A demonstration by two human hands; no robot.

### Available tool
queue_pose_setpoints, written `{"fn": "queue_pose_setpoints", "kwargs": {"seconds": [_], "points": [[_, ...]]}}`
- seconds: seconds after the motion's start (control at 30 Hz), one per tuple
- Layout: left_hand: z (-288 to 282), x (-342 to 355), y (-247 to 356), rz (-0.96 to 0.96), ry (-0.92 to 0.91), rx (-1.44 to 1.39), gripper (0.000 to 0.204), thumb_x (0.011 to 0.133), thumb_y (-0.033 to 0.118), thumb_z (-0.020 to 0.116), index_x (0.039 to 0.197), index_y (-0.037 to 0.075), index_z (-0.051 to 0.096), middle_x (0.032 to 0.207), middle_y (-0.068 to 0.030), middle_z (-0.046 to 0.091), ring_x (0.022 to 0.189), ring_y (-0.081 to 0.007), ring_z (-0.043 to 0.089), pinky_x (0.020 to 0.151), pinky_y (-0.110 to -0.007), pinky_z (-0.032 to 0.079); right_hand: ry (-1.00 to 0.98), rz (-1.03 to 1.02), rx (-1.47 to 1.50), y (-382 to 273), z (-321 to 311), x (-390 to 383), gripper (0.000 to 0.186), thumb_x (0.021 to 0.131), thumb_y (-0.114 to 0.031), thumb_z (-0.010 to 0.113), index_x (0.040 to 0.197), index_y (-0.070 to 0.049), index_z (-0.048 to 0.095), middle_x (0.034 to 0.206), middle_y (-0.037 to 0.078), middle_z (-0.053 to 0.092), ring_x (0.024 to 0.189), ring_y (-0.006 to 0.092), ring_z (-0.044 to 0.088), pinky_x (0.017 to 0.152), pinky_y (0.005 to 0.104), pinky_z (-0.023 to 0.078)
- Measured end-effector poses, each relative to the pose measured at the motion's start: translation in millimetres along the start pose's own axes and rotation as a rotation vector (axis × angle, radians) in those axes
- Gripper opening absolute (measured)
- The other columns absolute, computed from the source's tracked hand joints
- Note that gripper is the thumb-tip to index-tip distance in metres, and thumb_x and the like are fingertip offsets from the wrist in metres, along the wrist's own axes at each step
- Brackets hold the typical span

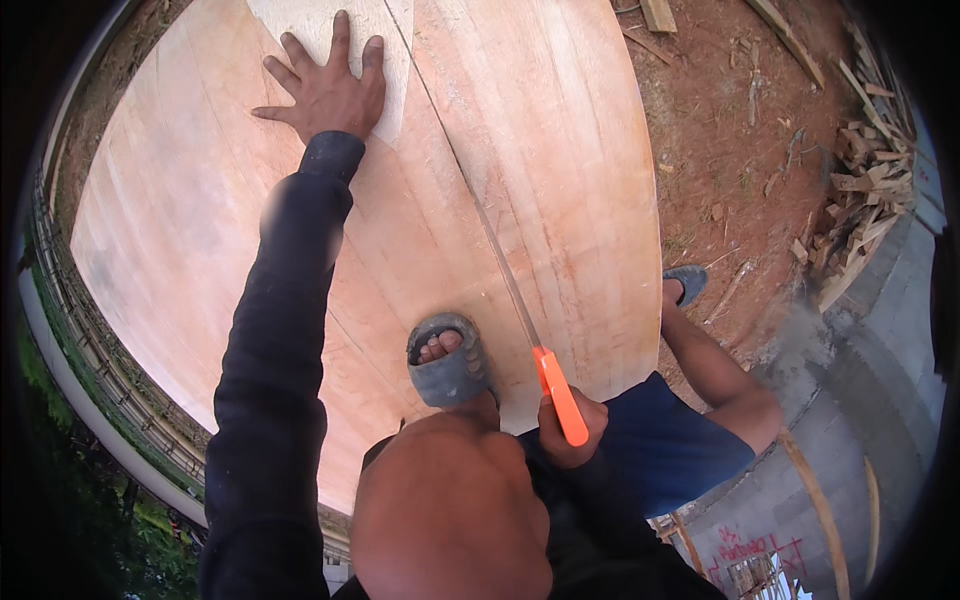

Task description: The person uses a hand saw to cut a large, light-colored wooden board placed on the ground. They hold the board steady with their left hand while sawing along a marked line with their right hand. The cut progresses steadily through the board.

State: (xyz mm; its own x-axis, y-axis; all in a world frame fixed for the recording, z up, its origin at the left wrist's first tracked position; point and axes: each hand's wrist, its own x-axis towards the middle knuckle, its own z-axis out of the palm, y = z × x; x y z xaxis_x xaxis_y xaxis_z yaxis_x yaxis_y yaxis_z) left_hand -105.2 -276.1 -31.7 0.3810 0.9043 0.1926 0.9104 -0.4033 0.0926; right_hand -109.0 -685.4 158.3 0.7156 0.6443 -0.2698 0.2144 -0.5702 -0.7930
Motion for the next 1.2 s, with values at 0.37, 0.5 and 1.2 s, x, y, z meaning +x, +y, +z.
{"fn": "queue_pose_setpoints", "kwargs": {"seconds": [0.37,0.5,1.2], "points": [[3,7,8,0.037,0.032,0.015,0.064,0.094,0.070,0.036,0.152,0.044,0.034,0.163,-0.0185,0.017,0.151,-0.0455,0.007,0.105,-0.083,0.004,-0.080,0.195,0.086,-18,78,164,0.021,0.080,-0.001,0.063,0.099,0.006,0.067,0.058,0.013,0.054,0.053,0.0125,0.053,0.054,0.0310,0.046],[9,1,-4,0.022,0.037,0.032,0.065,0.094,0.071,0.035,0.152,0.043,0.033,0.163,-0.0186,0.017,0.151,-0.0454,0.007,0.104,-0.083,0.004,0.001,0.128,0.214,-16,56,96,0.008,0.083,0.003,0.062,0.076,0.005,0.058,0.056,0.006,0.048,0.052,0.0070,0.046,0.048,0.0290,0.039],[0,1,-1,0.013,0.015,-0.002,0.065,0.094,0.071,0.036,0.153,0.043,0.032,0.163,-0.0182,0.017,0.151,-0.0449,0.006,0.105,-0.082,0.004,-0.041,0.058,-0.013,-15,-18,-6,0.010,0.081,0.006,0.062,0.089,0.007,0.066,0.061,0.012,0.057,0.049,0.0189,0.059,0.050,0.0300,0.046]]}}
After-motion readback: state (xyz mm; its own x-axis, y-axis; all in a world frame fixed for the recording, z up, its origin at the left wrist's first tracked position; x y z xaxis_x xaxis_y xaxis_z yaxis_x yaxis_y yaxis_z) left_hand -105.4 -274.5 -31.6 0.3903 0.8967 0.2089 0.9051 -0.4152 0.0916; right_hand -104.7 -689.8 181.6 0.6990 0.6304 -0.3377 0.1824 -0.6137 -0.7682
